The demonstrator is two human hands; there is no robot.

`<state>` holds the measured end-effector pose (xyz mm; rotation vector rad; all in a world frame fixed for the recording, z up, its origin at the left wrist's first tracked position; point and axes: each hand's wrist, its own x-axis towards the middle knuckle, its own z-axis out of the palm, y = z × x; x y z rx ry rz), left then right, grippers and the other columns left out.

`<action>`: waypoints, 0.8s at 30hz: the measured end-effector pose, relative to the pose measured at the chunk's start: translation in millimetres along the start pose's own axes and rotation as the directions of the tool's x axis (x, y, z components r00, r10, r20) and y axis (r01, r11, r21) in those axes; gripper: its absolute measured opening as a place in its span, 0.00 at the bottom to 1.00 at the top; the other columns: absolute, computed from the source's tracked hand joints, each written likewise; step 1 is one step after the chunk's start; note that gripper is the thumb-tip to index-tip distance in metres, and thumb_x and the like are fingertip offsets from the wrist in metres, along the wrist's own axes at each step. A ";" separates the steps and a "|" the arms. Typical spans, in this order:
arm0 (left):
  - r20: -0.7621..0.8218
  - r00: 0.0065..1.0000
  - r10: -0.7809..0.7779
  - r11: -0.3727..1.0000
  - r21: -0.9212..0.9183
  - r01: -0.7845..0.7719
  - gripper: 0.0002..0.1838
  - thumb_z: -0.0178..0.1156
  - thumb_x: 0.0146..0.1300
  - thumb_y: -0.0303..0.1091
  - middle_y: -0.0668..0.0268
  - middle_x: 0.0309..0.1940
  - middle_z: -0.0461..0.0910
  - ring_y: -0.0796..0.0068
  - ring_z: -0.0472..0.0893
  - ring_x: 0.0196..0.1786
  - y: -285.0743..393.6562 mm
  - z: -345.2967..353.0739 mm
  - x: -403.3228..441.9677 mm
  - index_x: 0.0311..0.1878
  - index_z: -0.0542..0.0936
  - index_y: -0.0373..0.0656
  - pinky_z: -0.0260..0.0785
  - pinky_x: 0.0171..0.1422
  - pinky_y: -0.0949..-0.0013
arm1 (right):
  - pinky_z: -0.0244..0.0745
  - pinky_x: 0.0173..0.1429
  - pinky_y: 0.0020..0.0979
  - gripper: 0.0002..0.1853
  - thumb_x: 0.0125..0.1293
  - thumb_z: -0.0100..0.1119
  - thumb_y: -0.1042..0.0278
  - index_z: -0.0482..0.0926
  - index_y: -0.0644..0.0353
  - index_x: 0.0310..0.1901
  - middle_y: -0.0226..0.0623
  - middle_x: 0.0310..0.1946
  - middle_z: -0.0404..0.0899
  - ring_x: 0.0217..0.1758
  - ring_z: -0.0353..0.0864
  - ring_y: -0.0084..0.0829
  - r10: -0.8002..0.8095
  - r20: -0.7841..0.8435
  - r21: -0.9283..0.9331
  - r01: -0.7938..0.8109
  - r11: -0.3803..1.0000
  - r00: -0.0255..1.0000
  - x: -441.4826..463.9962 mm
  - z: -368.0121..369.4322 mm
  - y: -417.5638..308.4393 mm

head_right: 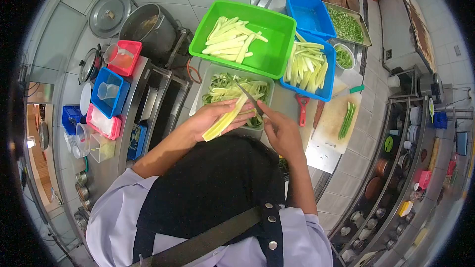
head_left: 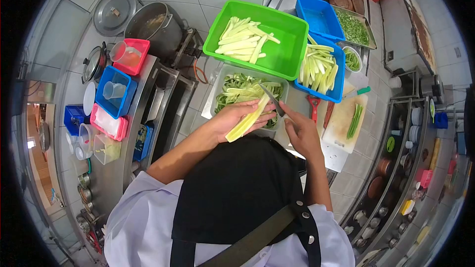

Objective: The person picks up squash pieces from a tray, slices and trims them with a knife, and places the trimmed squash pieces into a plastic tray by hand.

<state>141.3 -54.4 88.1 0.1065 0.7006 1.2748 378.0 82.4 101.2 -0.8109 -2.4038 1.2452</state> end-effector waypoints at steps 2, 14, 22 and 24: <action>0.029 0.999 -0.017 1.000 0.011 0.017 0.31 0.49 0.92 0.35 0.47 0.88 0.68 0.50 0.69 0.90 -1.8 -5.1 2.5 0.90 0.61 0.31 0.62 0.95 0.51 | 0.83 0.51 0.45 0.30 0.79 0.63 0.74 0.83 0.43 0.80 0.53 0.45 0.90 0.41 0.89 0.52 -0.015 0.010 0.013 0.015 1.000 1.000 -0.1 -3.6 5.8; -0.155 0.987 -0.032 0.986 0.156 0.056 0.28 0.48 0.93 0.34 0.51 0.87 0.70 0.55 0.72 0.88 -7.3 2.7 27.2 0.89 0.64 0.34 0.67 0.93 0.55 | 0.84 0.65 0.46 0.29 0.80 0.63 0.71 0.82 0.41 0.81 0.63 0.59 0.91 0.57 0.93 0.59 0.127 0.146 0.170 -0.152 0.974 0.981 -1.9 -5.9 27.5; -0.144 0.987 0.077 0.992 0.112 -0.061 0.27 0.47 0.94 0.33 0.50 0.84 0.75 0.56 0.74 0.86 -17.3 -7.6 41.1 0.88 0.65 0.32 0.66 0.93 0.55 | 0.83 0.68 0.49 0.28 0.82 0.62 0.70 0.82 0.44 0.80 0.65 0.60 0.90 0.60 0.92 0.63 0.036 0.060 0.203 -0.047 0.978 0.998 -3.5 8.5 26.7; -0.142 0.983 0.113 0.991 0.084 -0.102 0.27 0.47 0.94 0.33 0.50 0.84 0.75 0.56 0.74 0.86 -17.1 -8.6 44.1 0.87 0.66 0.31 0.66 0.93 0.54 | 0.83 0.68 0.50 0.27 0.82 0.62 0.69 0.82 0.45 0.80 0.65 0.60 0.89 0.62 0.90 0.65 0.092 0.135 0.179 -0.116 0.977 0.987 -5.3 7.4 19.2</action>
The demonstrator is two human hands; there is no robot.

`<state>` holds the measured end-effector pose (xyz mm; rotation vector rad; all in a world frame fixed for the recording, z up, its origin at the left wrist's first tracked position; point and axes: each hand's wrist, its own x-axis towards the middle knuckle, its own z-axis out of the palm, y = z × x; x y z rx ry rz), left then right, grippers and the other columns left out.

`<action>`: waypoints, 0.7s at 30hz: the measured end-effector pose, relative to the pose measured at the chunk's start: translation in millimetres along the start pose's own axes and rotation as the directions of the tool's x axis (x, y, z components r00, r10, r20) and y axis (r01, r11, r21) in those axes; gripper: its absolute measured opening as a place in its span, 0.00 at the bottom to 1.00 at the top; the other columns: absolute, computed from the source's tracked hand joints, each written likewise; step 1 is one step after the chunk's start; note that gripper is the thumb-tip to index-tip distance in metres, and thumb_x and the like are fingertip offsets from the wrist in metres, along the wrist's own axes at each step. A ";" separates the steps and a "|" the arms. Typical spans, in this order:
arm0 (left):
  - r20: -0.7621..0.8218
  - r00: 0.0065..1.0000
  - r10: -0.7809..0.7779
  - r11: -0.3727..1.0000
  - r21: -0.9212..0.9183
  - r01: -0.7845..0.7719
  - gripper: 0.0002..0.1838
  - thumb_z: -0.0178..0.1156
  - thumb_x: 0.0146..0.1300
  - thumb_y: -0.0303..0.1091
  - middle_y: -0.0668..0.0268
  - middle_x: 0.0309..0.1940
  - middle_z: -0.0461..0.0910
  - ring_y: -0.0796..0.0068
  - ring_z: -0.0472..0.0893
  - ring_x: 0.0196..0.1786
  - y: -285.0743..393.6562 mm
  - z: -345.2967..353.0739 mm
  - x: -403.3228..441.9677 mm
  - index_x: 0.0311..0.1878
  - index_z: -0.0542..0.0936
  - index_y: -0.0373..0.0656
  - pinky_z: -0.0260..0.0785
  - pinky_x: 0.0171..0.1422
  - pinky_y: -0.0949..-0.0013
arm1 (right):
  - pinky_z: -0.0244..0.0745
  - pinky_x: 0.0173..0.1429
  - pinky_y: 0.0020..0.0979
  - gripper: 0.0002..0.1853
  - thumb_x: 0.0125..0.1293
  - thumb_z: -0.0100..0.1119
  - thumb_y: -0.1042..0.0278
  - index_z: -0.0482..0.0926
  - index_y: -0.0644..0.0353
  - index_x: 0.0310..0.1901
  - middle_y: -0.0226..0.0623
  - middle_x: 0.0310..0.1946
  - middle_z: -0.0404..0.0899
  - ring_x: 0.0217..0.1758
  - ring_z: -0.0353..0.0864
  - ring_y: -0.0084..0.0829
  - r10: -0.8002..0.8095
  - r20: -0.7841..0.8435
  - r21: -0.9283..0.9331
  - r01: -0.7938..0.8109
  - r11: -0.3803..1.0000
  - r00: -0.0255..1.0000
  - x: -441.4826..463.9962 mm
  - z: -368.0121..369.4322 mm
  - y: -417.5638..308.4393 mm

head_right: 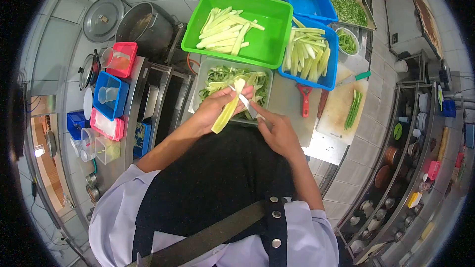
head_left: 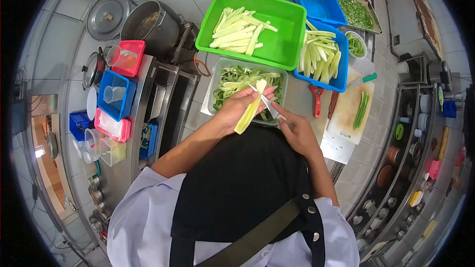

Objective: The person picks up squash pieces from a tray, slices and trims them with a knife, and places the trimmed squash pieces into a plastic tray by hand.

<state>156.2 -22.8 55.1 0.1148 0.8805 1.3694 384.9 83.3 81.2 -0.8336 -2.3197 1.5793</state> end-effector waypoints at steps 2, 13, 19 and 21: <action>-0.052 0.998 0.032 0.999 -0.005 -0.033 0.25 0.46 0.94 0.33 0.49 0.84 0.75 0.55 0.74 0.86 5.0 5.3 0.6 0.85 0.67 0.29 0.66 0.94 0.52 | 0.83 0.69 0.50 0.27 0.82 0.62 0.69 0.82 0.45 0.80 0.64 0.60 0.90 0.63 0.90 0.65 0.006 0.006 -0.006 -0.006 1.000 1.000 -0.6 1.1 0.6; 0.093 0.987 -0.133 0.990 -0.043 0.138 0.37 0.58 0.89 0.32 0.49 0.89 0.65 0.53 0.70 0.89 1.8 -5.6 -7.4 0.92 0.56 0.39 0.63 0.95 0.49 | 0.84 0.65 0.49 0.28 0.81 0.63 0.71 0.82 0.48 0.80 0.63 0.58 0.91 0.58 0.92 0.62 -0.060 -0.100 -0.004 0.060 0.998 0.993 4.0 -2.2 19.3; 0.142 0.985 -0.097 0.992 -0.067 0.107 0.41 0.61 0.85 0.25 0.51 0.88 0.67 0.54 0.70 0.89 -10.8 -10.4 -6.5 0.93 0.53 0.35 0.62 0.96 0.50 | 0.82 0.71 0.43 0.27 0.81 0.62 0.73 0.83 0.51 0.80 0.60 0.65 0.90 0.65 0.93 0.55 0.007 -0.029 -0.035 -0.008 0.999 1.000 2.3 -10.3 19.9; 0.166 0.983 -0.074 0.994 -0.072 0.087 0.40 0.60 0.86 0.25 0.52 0.88 0.67 0.55 0.70 0.89 -12.8 -10.9 -4.0 0.93 0.54 0.34 0.62 0.96 0.51 | 0.84 0.64 0.48 0.28 0.80 0.63 0.72 0.84 0.48 0.79 0.63 0.56 0.91 0.56 0.93 0.61 -0.059 -0.069 -0.030 0.057 0.998 0.996 0.8 -9.2 23.4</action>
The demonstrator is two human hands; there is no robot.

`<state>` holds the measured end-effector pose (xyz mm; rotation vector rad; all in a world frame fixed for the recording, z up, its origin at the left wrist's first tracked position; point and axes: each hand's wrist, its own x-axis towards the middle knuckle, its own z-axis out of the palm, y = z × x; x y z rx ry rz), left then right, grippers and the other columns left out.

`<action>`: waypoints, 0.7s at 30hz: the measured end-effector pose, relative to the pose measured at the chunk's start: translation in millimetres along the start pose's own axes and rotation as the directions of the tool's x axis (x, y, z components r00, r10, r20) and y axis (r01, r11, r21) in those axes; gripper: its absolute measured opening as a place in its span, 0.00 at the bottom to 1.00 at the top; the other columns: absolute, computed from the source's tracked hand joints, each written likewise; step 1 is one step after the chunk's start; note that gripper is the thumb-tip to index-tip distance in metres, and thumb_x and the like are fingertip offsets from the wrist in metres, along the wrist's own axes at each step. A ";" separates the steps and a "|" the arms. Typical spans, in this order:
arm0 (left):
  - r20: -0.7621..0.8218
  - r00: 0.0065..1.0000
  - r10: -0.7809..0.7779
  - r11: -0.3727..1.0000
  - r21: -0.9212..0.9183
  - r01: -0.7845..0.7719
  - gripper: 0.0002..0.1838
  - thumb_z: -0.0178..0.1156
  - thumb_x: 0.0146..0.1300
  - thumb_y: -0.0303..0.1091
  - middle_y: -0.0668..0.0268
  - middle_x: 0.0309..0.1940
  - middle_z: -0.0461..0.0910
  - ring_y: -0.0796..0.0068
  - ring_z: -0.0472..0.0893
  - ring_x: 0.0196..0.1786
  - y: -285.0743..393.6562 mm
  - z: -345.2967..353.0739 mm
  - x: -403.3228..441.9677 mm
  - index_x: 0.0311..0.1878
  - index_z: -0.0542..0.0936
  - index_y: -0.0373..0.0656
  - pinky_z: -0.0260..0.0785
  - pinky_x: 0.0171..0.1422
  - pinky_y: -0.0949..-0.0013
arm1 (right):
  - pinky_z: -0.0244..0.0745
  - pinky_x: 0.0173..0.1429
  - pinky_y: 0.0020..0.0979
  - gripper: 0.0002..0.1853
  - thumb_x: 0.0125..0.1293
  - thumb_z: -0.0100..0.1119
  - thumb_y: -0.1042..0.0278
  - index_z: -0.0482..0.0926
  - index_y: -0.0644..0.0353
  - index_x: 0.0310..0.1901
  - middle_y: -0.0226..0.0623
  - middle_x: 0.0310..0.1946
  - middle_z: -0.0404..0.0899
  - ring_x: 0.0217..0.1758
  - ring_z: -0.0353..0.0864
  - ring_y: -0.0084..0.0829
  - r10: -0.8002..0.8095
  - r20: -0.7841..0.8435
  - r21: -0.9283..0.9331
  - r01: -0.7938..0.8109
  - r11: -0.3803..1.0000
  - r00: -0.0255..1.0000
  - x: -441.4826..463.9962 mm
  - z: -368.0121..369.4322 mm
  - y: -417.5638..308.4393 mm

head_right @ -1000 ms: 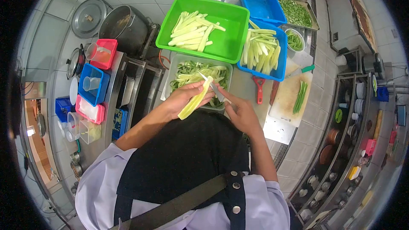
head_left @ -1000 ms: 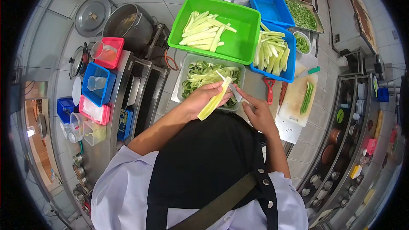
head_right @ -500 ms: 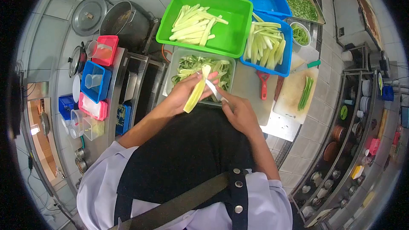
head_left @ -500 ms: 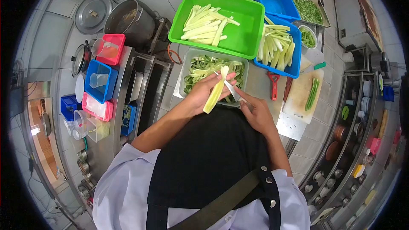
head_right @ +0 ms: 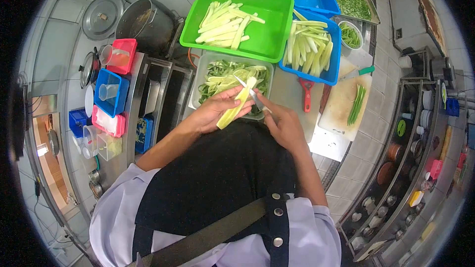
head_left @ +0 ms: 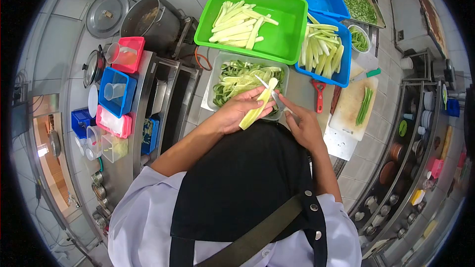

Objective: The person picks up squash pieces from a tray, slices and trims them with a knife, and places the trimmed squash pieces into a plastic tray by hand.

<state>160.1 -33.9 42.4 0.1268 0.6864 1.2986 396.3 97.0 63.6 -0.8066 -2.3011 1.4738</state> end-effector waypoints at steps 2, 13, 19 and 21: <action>0.003 1.000 -0.006 1.000 0.027 0.006 0.38 0.58 0.87 0.25 0.53 0.89 0.67 0.59 0.71 0.88 0.1 2.0 1.5 0.92 0.55 0.32 0.61 0.96 0.54 | 0.84 0.65 0.48 0.28 0.79 0.63 0.72 0.84 0.48 0.79 0.62 0.57 0.91 0.57 0.93 0.61 0.001 0.013 -0.003 -0.001 1.000 1.000 0.1 -4.3 -1.4; 0.021 0.999 0.028 0.998 0.049 -0.029 0.36 0.57 0.87 0.25 0.55 0.90 0.67 0.64 0.72 0.88 3.4 7.5 5.1 0.92 0.58 0.32 0.62 0.95 0.59 | 0.80 0.74 0.40 0.27 0.82 0.62 0.73 0.84 0.50 0.79 0.58 0.68 0.89 0.71 0.91 0.48 0.076 0.078 0.074 -0.082 0.994 0.994 -4.9 -7.1 -6.1; -0.030 0.997 0.073 0.996 0.044 -0.072 0.33 0.56 0.88 0.26 0.56 0.90 0.67 0.61 0.70 0.89 0.8 6.5 12.6 0.90 0.62 0.34 0.61 0.96 0.56 | 0.83 0.68 0.44 0.28 0.81 0.62 0.70 0.83 0.44 0.79 0.61 0.60 0.91 0.63 0.93 0.58 0.161 0.127 0.044 -0.167 0.985 0.979 -10.0 -3.0 -6.2; -0.034 0.993 0.111 0.994 0.015 -0.110 0.32 0.56 0.88 0.26 0.56 0.90 0.66 0.59 0.69 0.90 0.6 5.8 15.3 0.90 0.62 0.34 0.60 0.96 0.55 | 0.84 0.66 0.45 0.28 0.81 0.62 0.70 0.83 0.44 0.80 0.62 0.58 0.91 0.59 0.94 0.59 0.050 0.064 0.089 -0.055 0.994 0.997 -11.5 5.1 -2.5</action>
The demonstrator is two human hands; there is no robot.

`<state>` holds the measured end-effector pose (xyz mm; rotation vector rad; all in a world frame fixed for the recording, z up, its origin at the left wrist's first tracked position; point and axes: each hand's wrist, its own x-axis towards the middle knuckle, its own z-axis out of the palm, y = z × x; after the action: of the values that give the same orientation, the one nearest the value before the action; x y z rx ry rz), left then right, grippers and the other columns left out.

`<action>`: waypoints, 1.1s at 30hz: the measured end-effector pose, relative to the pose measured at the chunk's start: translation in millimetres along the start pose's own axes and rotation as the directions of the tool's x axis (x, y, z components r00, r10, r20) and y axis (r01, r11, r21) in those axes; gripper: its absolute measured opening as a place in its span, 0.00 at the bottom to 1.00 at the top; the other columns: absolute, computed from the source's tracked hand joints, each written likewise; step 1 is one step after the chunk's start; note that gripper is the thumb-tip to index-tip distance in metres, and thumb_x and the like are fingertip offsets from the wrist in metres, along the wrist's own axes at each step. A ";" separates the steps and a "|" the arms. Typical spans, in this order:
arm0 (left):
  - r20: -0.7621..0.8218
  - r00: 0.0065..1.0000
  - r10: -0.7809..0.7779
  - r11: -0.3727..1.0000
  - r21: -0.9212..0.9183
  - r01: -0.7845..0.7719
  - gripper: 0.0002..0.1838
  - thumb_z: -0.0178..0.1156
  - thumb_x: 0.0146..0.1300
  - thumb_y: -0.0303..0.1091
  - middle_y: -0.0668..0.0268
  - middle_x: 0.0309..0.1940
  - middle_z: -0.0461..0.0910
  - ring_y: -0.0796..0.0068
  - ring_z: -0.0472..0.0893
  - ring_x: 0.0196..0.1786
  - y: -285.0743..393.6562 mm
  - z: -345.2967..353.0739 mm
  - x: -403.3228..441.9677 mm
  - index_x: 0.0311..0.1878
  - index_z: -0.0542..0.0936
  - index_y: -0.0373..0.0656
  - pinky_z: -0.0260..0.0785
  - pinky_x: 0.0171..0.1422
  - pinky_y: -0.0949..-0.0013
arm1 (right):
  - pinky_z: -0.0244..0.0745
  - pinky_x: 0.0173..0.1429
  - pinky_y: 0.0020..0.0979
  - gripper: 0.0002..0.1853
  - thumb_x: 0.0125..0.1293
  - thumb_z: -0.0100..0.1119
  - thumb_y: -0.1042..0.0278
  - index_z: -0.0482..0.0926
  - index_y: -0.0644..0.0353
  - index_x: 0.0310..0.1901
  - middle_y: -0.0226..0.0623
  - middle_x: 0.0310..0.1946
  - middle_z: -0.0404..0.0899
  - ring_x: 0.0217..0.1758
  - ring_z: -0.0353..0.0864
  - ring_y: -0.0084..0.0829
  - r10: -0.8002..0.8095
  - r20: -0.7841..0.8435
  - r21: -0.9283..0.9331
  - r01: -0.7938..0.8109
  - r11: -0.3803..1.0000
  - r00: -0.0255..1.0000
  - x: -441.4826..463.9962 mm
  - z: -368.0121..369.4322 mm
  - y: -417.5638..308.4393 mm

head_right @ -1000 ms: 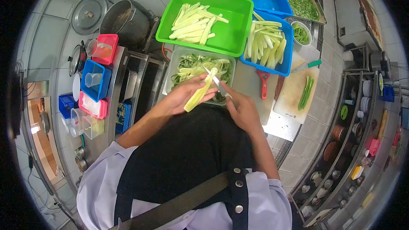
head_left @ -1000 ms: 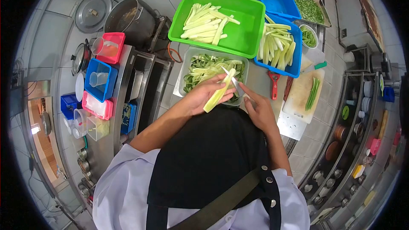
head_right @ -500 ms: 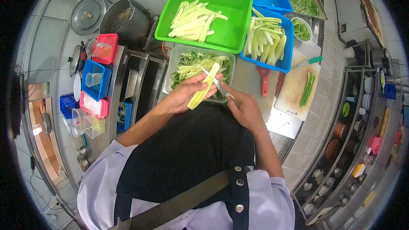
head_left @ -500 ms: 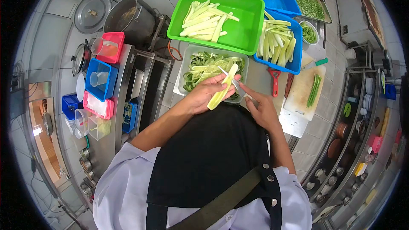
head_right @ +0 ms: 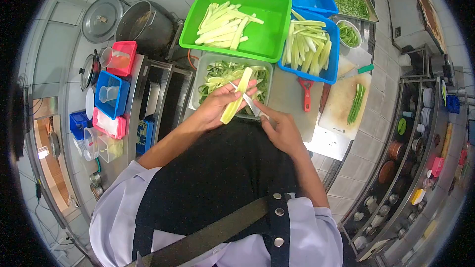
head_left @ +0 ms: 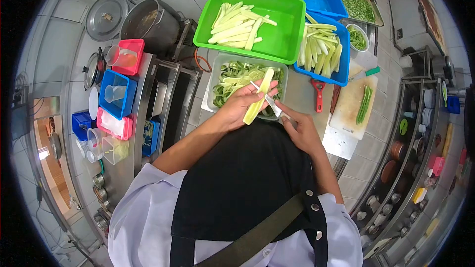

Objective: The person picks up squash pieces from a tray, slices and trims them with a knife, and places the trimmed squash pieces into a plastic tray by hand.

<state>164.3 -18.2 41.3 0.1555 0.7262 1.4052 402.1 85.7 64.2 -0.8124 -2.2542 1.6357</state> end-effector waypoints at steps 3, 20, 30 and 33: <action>-0.012 1.000 0.022 1.000 0.003 -0.022 0.33 0.56 0.89 0.27 0.54 0.90 0.66 0.57 0.66 0.92 0.8 0.2 -0.3 0.91 0.62 0.35 0.59 0.97 0.53 | 0.84 0.64 0.46 0.28 0.81 0.63 0.69 0.82 0.44 0.80 0.63 0.56 0.91 0.58 0.93 0.61 -0.046 -0.027 0.007 0.046 0.999 0.999 2.9 3.5 -0.2; -0.120 0.981 0.155 0.987 -0.027 -0.160 0.31 0.52 0.88 0.23 0.50 0.88 0.68 0.55 0.67 0.91 18.4 5.9 9.5 0.90 0.61 0.32 0.62 0.95 0.56 | 0.80 0.59 0.39 0.29 0.80 0.62 0.74 0.83 0.46 0.80 0.57 0.53 0.90 0.47 0.84 0.39 0.066 0.144 -0.015 -0.064 0.998 0.987 -4.0 -2.0 -4.1; -0.149 0.977 0.154 0.983 -0.079 -0.167 0.33 0.52 0.88 0.22 0.50 0.90 0.66 0.55 0.67 0.91 22.4 3.2 12.4 0.91 0.59 0.32 0.62 0.96 0.57 | 0.80 0.47 0.38 0.29 0.80 0.63 0.72 0.84 0.42 0.79 0.54 0.37 0.88 0.30 0.77 0.36 -0.039 0.156 0.047 0.032 0.998 0.987 -3.2 -0.9 1.5; -0.163 0.973 0.162 0.978 -0.106 -0.181 0.33 0.52 0.87 0.22 0.51 0.89 0.66 0.55 0.67 0.91 22.6 -0.6 16.0 0.91 0.59 0.32 0.61 0.97 0.57 | 0.80 0.47 0.38 0.29 0.80 0.62 0.73 0.84 0.42 0.79 0.53 0.38 0.89 0.31 0.78 0.36 -0.045 0.178 0.044 0.038 0.998 0.983 -2.7 -0.8 2.6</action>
<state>144.9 0.9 46.5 0.0154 0.7670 1.6357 405.5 85.4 62.4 -0.6270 -2.3297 1.7940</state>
